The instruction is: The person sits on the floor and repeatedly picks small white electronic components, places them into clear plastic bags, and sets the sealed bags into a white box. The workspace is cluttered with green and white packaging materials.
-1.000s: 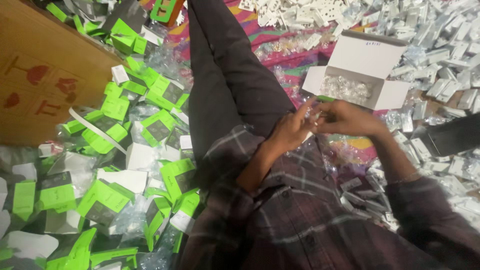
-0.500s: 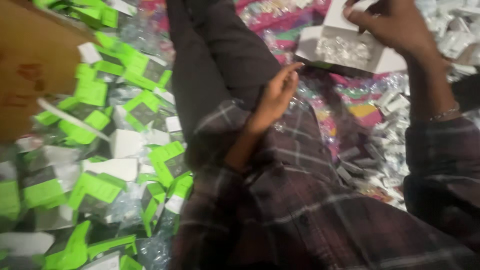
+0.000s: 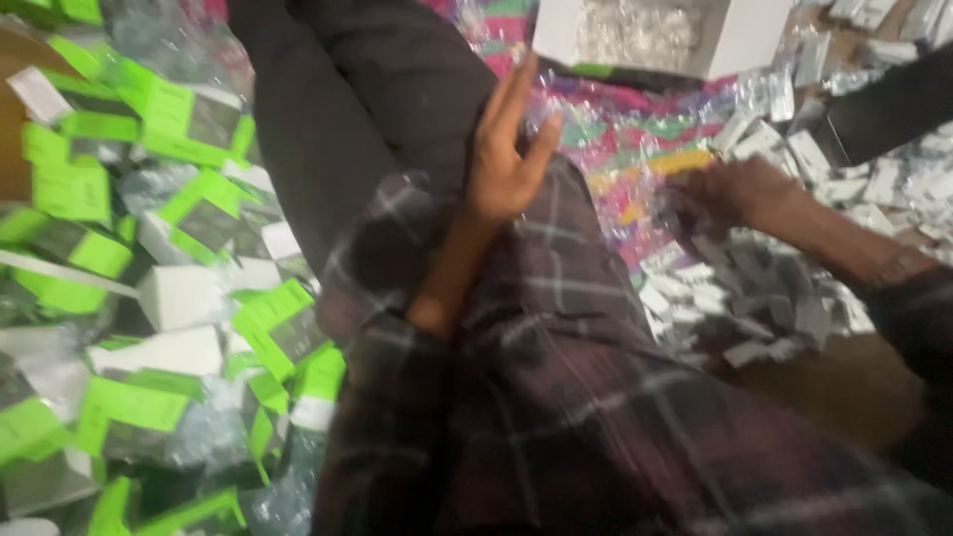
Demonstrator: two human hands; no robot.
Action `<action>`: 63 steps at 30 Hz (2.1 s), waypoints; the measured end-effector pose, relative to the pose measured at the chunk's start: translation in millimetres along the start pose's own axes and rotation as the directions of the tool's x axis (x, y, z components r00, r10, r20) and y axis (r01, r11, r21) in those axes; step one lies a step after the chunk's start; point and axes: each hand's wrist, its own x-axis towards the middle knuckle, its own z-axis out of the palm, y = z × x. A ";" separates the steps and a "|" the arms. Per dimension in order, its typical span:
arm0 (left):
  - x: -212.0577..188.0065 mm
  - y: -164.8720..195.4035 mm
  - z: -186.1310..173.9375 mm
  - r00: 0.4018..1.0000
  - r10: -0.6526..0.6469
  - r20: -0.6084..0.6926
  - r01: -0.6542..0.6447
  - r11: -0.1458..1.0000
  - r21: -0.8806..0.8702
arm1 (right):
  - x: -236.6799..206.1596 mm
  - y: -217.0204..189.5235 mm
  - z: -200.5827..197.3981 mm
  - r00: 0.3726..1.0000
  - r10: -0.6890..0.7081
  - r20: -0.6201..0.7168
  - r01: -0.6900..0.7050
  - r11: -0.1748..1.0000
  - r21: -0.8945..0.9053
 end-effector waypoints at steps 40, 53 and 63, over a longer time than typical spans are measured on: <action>1.6 -5.8 27.3 0.785 -0.434 0.442 0.556 0.178 -0.812 | -59.8 -84.2 -177.0 0.705 0.449 -0.549 0.591 0.057 0.805; 1.9 -4.8 21.9 0.833 -0.385 0.398 0.541 0.411 -0.734 | -22.0 -119.3 -154.7 0.452 0.626 -0.635 0.807 0.015 0.590; -2.8 -31.4 36.5 0.884 -0.404 0.237 0.424 0.476 -0.770 | -54.2 -107.5 -150.5 0.465 0.475 -0.747 0.623 0.424 0.658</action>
